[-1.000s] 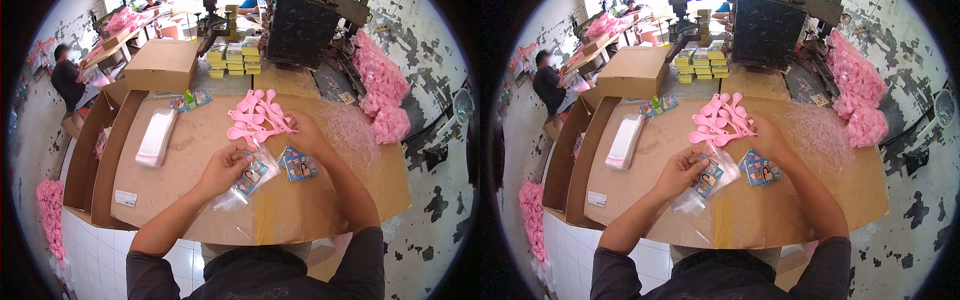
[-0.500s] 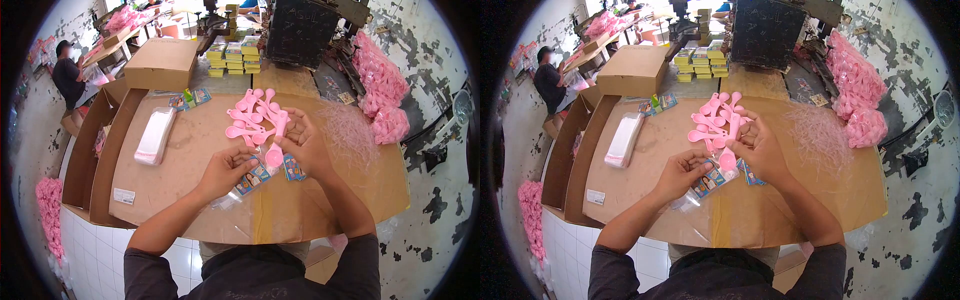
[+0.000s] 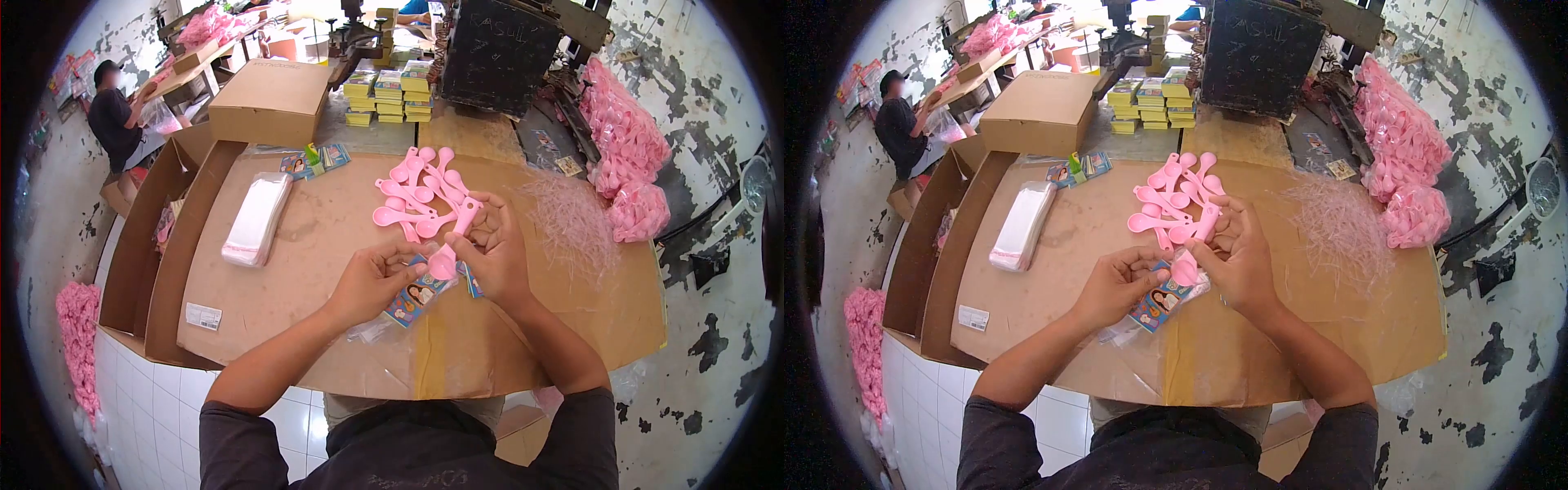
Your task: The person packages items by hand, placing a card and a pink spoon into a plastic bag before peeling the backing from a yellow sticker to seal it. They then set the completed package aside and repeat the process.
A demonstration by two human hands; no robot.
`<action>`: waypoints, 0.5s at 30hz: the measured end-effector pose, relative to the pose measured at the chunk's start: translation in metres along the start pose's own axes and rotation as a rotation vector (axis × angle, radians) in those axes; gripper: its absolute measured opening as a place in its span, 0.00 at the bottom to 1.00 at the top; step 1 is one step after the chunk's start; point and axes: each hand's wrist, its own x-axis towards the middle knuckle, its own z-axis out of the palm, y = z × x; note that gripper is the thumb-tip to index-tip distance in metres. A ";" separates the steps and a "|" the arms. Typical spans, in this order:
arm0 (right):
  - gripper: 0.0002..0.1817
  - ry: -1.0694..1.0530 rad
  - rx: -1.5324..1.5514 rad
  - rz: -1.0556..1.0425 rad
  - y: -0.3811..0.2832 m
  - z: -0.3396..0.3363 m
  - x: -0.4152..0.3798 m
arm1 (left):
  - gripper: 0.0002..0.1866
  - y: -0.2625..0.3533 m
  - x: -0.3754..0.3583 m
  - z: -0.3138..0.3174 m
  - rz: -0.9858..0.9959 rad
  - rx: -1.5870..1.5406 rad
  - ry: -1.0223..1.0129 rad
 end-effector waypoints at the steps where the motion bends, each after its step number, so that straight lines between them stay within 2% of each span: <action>1: 0.31 0.025 0.032 -0.002 0.000 0.003 -0.001 | 0.18 0.000 0.000 0.001 0.002 0.025 -0.001; 7: 0.24 0.021 0.037 -0.058 0.024 0.006 -0.014 | 0.15 -0.001 0.001 0.002 0.036 0.050 0.050; 9: 0.20 -0.164 -0.248 -0.232 0.019 -0.008 -0.010 | 0.14 0.009 -0.001 -0.001 -0.029 -0.026 0.033; 11: 0.16 -0.297 -0.275 -0.231 0.015 -0.017 -0.007 | 0.14 0.008 -0.001 -0.004 -0.045 -0.074 0.016; 13: 0.12 -0.376 -0.042 -0.058 0.012 -0.018 -0.005 | 0.14 0.001 0.003 -0.008 -0.009 -0.092 0.003; 15: 0.09 -0.310 -0.103 -0.159 0.000 -0.010 -0.001 | 0.15 0.003 0.001 -0.009 -0.018 -0.102 -0.031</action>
